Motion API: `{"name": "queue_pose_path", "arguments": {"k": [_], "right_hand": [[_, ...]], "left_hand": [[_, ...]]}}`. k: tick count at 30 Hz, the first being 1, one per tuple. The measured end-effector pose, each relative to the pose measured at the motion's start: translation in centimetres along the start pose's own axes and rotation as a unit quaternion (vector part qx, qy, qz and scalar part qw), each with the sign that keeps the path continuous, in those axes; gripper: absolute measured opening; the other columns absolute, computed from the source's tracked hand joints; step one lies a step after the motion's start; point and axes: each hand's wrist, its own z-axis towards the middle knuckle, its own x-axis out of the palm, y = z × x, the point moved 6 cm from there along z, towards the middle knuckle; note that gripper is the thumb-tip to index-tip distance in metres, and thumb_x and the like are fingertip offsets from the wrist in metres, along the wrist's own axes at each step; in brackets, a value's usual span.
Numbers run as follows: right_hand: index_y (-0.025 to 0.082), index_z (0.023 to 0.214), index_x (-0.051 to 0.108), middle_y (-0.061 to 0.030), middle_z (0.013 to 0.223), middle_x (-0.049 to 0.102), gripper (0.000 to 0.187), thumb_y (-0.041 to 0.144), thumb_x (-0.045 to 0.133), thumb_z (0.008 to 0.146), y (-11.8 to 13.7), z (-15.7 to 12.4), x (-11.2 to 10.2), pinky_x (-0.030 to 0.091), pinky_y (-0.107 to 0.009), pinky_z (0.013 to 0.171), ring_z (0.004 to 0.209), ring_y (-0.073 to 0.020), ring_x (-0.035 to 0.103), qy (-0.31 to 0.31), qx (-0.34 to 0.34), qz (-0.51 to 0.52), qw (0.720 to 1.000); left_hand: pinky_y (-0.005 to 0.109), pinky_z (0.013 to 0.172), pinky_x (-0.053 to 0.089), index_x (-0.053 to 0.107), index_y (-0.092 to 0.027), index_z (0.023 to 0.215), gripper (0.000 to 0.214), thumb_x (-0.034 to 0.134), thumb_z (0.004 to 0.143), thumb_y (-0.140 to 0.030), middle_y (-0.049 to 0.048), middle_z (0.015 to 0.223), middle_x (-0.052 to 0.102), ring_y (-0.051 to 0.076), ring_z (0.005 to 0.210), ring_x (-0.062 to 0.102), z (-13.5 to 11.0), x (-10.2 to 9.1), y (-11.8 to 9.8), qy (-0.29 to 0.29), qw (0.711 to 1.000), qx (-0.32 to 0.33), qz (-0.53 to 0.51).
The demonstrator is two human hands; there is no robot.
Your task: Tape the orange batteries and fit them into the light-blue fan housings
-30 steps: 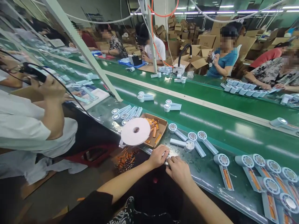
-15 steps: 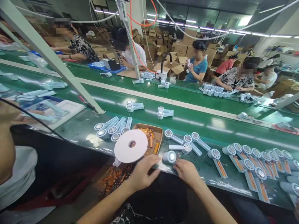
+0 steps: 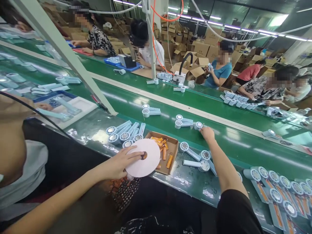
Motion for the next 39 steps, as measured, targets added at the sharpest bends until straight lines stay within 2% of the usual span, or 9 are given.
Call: {"name": "queue_pose_path", "arguments": {"k": [5, 11, 14, 18, 24, 29, 31, 35, 39], "right_hand": [[0.016, 0.123, 0.067, -0.0096, 0.118, 0.070, 0.036, 0.046, 0.063, 0.105, 3.8, -3.3, 0.3, 0.059, -0.040, 0.089, 0.099, -0.0213, 0.069, 0.030, -0.006, -0.009, 1.000], [0.013, 0.121, 0.067, -0.0201, 0.108, 0.076, 0.052, 0.058, 0.072, 0.094, 16.4, -9.4, 5.8, 0.045, -0.043, 0.097, 0.112, -0.0342, 0.067, 0.161, -0.171, -0.074, 0.969], [0.007, 0.128, 0.066, -0.0247, 0.110, 0.076, 0.057, 0.045, 0.079, 0.088, 19.1, -10.6, 8.2, 0.040, -0.045, 0.099, 0.116, -0.0369, 0.065, 0.187, -0.173, -0.081, 0.964], [0.007, 0.144, 0.056, -0.0233, 0.111, 0.077, 0.055, 0.026, 0.066, 0.094, 19.0, -11.2, 9.1, 0.037, -0.047, 0.098, 0.113, -0.0356, 0.066, 0.188, -0.153, -0.067, 0.968], [0.005, 0.126, 0.066, -0.0286, 0.106, 0.075, 0.039, 0.022, 0.066, 0.091, 18.8, -11.5, 8.8, 0.037, -0.053, 0.098, 0.115, -0.0429, 0.064, 0.164, -0.096, -0.008, 0.982], [0.011, 0.125, 0.064, -0.0183, 0.113, 0.077, 0.032, 0.011, 0.055, 0.095, 16.8, -11.8, 6.8, 0.044, -0.044, 0.104, 0.109, -0.0289, 0.072, 0.137, -0.099, 0.104, 0.980], [0.017, 0.134, 0.060, -0.0126, 0.127, 0.075, 0.035, 0.019, 0.055, 0.100, 15.6, -12.5, 4.8, 0.051, -0.037, 0.101, 0.113, -0.0240, 0.072, 0.100, -0.104, 0.236, 0.961], [0.023, 0.139, 0.064, -0.0063, 0.122, 0.077, 0.042, 0.030, 0.063, 0.098, 14.4, -14.2, 1.0, 0.058, -0.035, 0.092, 0.106, -0.0241, 0.075, 0.050, -0.108, 0.503, 0.856], [0.021, 0.124, 0.072, -0.0039, 0.101, 0.080, 0.030, 0.027, 0.060, 0.097, 15.2, -14.9, -0.5, 0.056, -0.032, 0.082, 0.088, -0.0224, 0.074, 0.093, -0.128, 0.482, 0.862]], "left_hand": [[0.048, 0.110, 0.054, 0.054, -0.023, 0.142, 0.081, 0.074, 0.064, -0.016, 0.0134, 0.150, 0.057, 0.039, 0.152, 0.038, -3.8, -0.3, 1.0, -0.120, 0.985, -0.093, -0.086], [0.059, 0.116, 0.048, 0.046, -0.021, 0.143, 0.080, 0.075, 0.068, -0.018, 0.0152, 0.141, 0.061, 0.041, 0.150, 0.036, -4.6, 0.7, -2.4, -0.262, 0.955, -0.114, -0.083], [0.063, 0.117, 0.045, 0.044, -0.020, 0.144, 0.082, 0.076, 0.069, -0.018, 0.0157, 0.138, 0.063, 0.043, 0.148, 0.037, -3.8, 1.2, -4.3, -0.291, 0.950, -0.094, -0.066], [0.064, 0.118, 0.044, 0.046, -0.019, 0.143, 0.082, 0.079, 0.068, -0.016, 0.0146, 0.136, 0.065, 0.044, 0.148, 0.037, -3.9, 1.7, -5.3, -0.302, 0.948, -0.088, -0.051], [0.063, 0.117, 0.045, 0.049, -0.021, 0.148, 0.082, 0.081, 0.072, -0.020, 0.0136, 0.137, 0.066, 0.044, 0.148, 0.038, -4.2, 2.2, -5.4, -0.284, 0.954, -0.093, -0.018], [0.061, 0.115, 0.047, 0.050, -0.021, 0.148, 0.075, 0.076, 0.078, -0.016, 0.0118, 0.132, 0.070, 0.043, 0.145, 0.040, -4.8, 1.2, -6.1, -0.313, 0.945, -0.088, 0.031], [0.060, 0.115, 0.047, 0.052, -0.022, 0.146, 0.068, 0.073, 0.081, -0.015, 0.0101, 0.131, 0.071, 0.043, 0.143, 0.043, -5.0, 1.0, -6.4, -0.315, 0.943, -0.088, 0.056], [0.057, 0.115, 0.046, 0.057, -0.024, 0.144, 0.061, 0.070, 0.085, -0.017, 0.0064, 0.134, 0.072, 0.042, 0.142, 0.045, -4.7, 1.4, -6.9, -0.293, 0.949, -0.080, 0.082], [0.057, 0.118, 0.042, 0.057, -0.025, 0.147, 0.057, 0.067, 0.091, -0.020, 0.0054, 0.138, 0.071, 0.040, 0.141, 0.048, -3.9, 1.4, -7.3, -0.272, 0.954, -0.060, 0.108]]}}
